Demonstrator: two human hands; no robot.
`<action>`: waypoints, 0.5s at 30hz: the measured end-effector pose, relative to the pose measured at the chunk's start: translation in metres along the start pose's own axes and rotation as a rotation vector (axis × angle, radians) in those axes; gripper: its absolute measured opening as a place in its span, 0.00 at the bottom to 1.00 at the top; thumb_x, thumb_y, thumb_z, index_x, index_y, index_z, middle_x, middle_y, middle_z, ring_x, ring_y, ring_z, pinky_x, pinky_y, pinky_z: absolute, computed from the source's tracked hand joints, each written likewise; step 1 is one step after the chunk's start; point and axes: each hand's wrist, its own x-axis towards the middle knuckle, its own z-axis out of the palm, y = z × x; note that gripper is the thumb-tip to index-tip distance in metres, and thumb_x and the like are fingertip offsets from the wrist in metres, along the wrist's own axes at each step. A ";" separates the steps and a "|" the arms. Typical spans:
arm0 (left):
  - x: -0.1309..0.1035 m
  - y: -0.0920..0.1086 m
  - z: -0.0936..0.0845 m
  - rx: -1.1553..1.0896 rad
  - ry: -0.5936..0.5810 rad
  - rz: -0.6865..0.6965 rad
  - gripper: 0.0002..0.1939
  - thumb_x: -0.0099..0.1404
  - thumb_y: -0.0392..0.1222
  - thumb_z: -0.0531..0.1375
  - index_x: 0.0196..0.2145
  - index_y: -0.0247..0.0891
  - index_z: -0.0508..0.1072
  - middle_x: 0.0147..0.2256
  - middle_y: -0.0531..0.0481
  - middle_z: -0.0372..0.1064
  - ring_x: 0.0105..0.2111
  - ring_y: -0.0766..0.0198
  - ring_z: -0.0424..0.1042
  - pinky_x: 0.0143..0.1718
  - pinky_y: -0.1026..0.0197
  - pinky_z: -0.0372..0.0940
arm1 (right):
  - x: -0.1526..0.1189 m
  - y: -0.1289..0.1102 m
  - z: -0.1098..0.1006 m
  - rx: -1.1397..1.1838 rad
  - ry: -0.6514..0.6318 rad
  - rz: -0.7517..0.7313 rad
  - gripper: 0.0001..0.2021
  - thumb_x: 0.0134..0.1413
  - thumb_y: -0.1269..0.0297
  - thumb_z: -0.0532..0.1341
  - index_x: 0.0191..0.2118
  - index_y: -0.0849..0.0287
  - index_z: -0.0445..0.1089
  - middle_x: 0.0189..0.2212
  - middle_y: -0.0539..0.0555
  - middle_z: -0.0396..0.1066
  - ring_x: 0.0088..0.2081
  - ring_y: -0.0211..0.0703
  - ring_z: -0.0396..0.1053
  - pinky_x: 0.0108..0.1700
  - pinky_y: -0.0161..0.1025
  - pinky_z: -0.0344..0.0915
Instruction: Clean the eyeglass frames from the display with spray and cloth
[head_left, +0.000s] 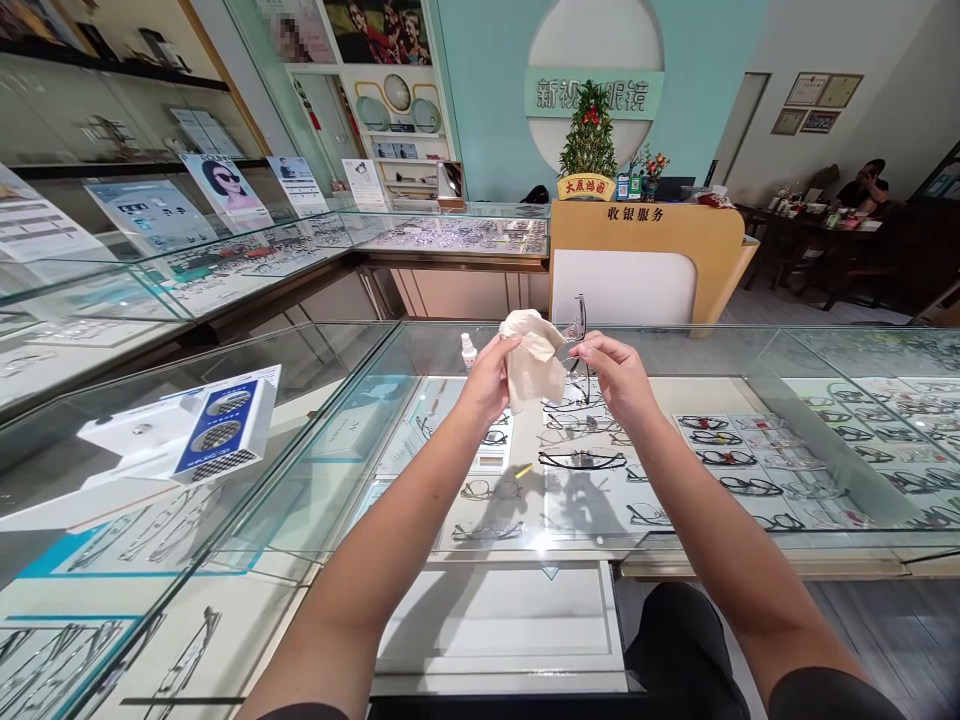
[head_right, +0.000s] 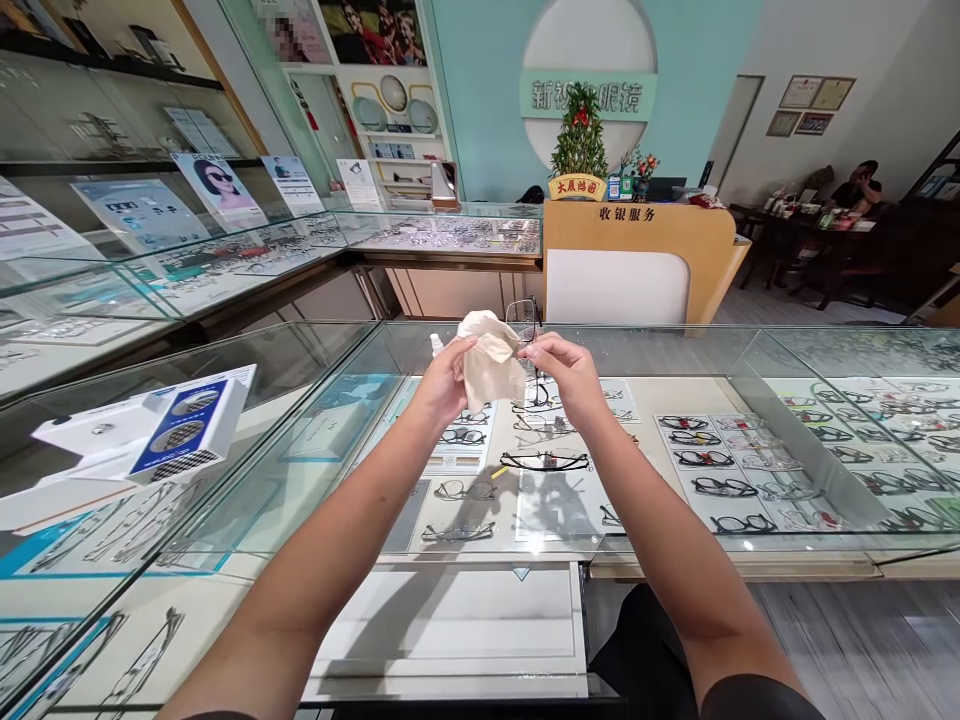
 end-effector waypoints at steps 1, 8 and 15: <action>-0.001 0.000 0.000 0.010 -0.005 0.014 0.27 0.56 0.51 0.73 0.50 0.37 0.76 0.44 0.45 0.81 0.43 0.56 0.80 0.44 0.58 0.72 | 0.000 0.000 0.000 -0.003 -0.008 -0.001 0.10 0.54 0.49 0.73 0.31 0.48 0.84 0.36 0.52 0.75 0.44 0.48 0.70 0.51 0.46 0.66; -0.002 0.000 0.001 0.038 -0.014 0.121 0.25 0.61 0.51 0.74 0.52 0.41 0.75 0.46 0.48 0.80 0.43 0.60 0.79 0.47 0.60 0.71 | -0.001 0.001 -0.001 -0.019 -0.027 -0.028 0.08 0.57 0.52 0.73 0.32 0.47 0.85 0.36 0.52 0.75 0.44 0.47 0.69 0.51 0.45 0.65; -0.003 0.000 -0.001 0.116 0.072 0.098 0.35 0.50 0.45 0.78 0.53 0.42 0.70 0.45 0.50 0.79 0.39 0.60 0.78 0.42 0.59 0.71 | -0.002 -0.003 0.003 -0.109 -0.068 -0.038 0.10 0.57 0.49 0.73 0.31 0.48 0.85 0.35 0.53 0.75 0.46 0.50 0.70 0.54 0.48 0.66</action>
